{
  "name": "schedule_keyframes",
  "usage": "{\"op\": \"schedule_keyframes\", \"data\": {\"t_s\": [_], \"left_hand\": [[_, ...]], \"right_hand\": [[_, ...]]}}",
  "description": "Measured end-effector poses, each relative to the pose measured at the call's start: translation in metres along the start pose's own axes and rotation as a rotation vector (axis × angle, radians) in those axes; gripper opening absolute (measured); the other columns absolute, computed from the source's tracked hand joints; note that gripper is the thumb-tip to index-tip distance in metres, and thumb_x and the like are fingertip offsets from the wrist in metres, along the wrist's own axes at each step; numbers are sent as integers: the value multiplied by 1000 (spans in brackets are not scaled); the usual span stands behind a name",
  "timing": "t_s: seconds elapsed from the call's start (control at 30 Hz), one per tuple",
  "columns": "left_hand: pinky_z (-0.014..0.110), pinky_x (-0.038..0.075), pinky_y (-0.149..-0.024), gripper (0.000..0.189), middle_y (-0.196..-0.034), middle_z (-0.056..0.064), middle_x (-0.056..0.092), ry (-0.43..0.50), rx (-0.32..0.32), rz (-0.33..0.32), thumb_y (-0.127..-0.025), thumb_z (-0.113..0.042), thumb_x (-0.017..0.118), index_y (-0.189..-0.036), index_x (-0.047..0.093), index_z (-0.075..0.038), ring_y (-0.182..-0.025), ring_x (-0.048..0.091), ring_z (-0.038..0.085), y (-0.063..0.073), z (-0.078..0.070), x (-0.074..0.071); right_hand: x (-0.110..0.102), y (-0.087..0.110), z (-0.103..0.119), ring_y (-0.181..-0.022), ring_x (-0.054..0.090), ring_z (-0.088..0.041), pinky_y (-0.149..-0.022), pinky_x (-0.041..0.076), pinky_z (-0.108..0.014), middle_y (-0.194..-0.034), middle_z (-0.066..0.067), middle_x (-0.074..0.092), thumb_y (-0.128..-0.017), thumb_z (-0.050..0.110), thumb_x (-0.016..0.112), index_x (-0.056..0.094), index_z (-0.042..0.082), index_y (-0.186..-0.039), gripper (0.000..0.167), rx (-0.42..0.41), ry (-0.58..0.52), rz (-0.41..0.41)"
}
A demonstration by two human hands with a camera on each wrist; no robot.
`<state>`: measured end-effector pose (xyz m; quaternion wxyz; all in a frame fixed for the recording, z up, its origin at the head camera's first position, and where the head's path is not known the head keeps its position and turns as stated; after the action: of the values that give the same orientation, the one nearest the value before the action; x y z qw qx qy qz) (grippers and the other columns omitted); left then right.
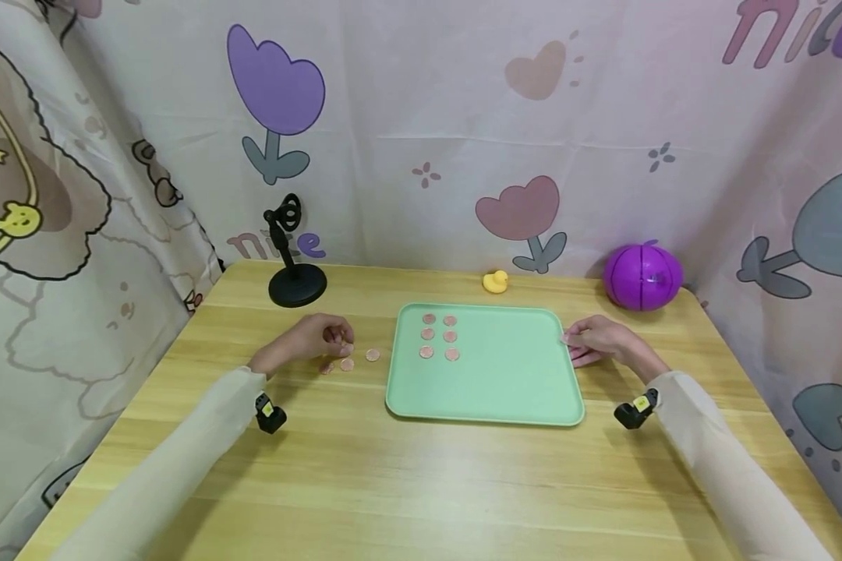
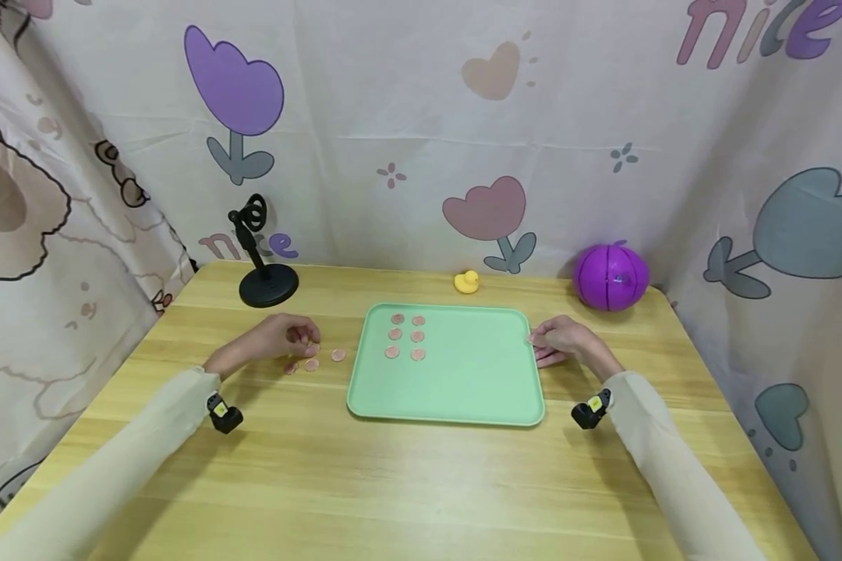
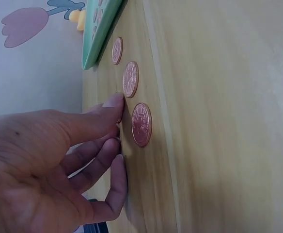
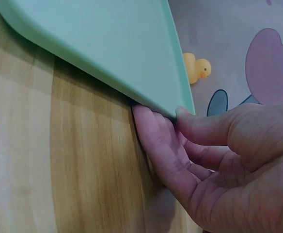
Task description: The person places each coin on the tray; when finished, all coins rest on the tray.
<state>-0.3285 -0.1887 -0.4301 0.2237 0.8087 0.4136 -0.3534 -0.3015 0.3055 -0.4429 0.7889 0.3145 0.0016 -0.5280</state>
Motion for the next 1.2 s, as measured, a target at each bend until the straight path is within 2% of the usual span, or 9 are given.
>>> {"op": "schedule_keyframes", "data": {"t_s": [0.3, 0.5, 0.67, 0.8, 0.93, 1.1, 1.2], "left_hand": [[28, 47, -71, 10, -88, 8, 67, -26, -13, -60, -95, -4, 77, -98, 68, 0, -78, 56, 18, 4, -1, -1], [28, 48, -73, 10, -90, 11, 70, 34, -48, -103, -96, -5, 75, -97, 66, 0, -80, 59, 19, 2, -2, -2], [30, 52, -78, 5, -96, 11, 72, 62, -74, -144, -99, -6, 71, -101, 72, -2, -86, 63, 20, -4, -5, -1], [36, 54, -86, 9, -100, 11, 74, 71, -82, -179, -101, -9, 71, -105, 75, -3, -93, 67, 22, -8, -9, 0], [41, 55, -92, 13, -106, 12, 77, 139, -106, -184, -101, -11, 71, -109, 76, -2, -97, 70, 23, -11, -15, 2], [37, 60, -89, 19, -108, 17, 77, 261, -114, -147, -101, -9, 70, -115, 75, 2, -95, 73, 24, -15, -29, 11], [35, 62, -86, 21, -110, 17, 76, 366, -164, -114, -102, -9, 69, -119, 75, 1, -94, 75, 23, -18, -35, 19]], "right_hand": [[-1, -2, -1, -78, 66, -12, -79, 63, -31, -88, -6, 64, -108, 5, 52, 58, -14, -119, 22, -2, 17, -8], [-1, 0, 0, -77, 67, -11, -79, 63, -32, -87, -6, 65, -109, 5, 52, 56, -14, -122, 24, 7, 14, -6], [-1, -1, 0, -78, 66, -11, -80, 63, -32, -88, -6, 65, -109, 6, 52, 55, -15, -125, 27, 11, 21, -8], [0, -1, 0, -78, 67, -11, -80, 63, -32, -88, -6, 66, -109, 6, 52, 54, -16, -127, 28, 16, 19, -4], [1, -1, 1, -79, 67, -11, -80, 63, -32, -89, -6, 66, -109, 6, 52, 53, -16, -126, 28, 12, 13, 1], [0, -1, 1, -78, 66, -11, -79, 63, -32, -88, -6, 66, -109, 7, 53, 55, -15, -124, 26, 12, 11, -3], [0, -1, 0, -78, 66, -11, -79, 63, -31, -88, -6, 66, -109, 6, 52, 56, -14, -123, 24, 14, 11, -7]]}}
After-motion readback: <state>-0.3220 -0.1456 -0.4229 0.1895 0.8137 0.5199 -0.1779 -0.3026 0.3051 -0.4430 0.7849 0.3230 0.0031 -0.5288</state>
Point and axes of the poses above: each hand's wrist, its own y-axis away from the middle knuckle, its own x-axis out of the palm, z = x × y, the point moved 6 cm from there along -y, towards the middle knuckle
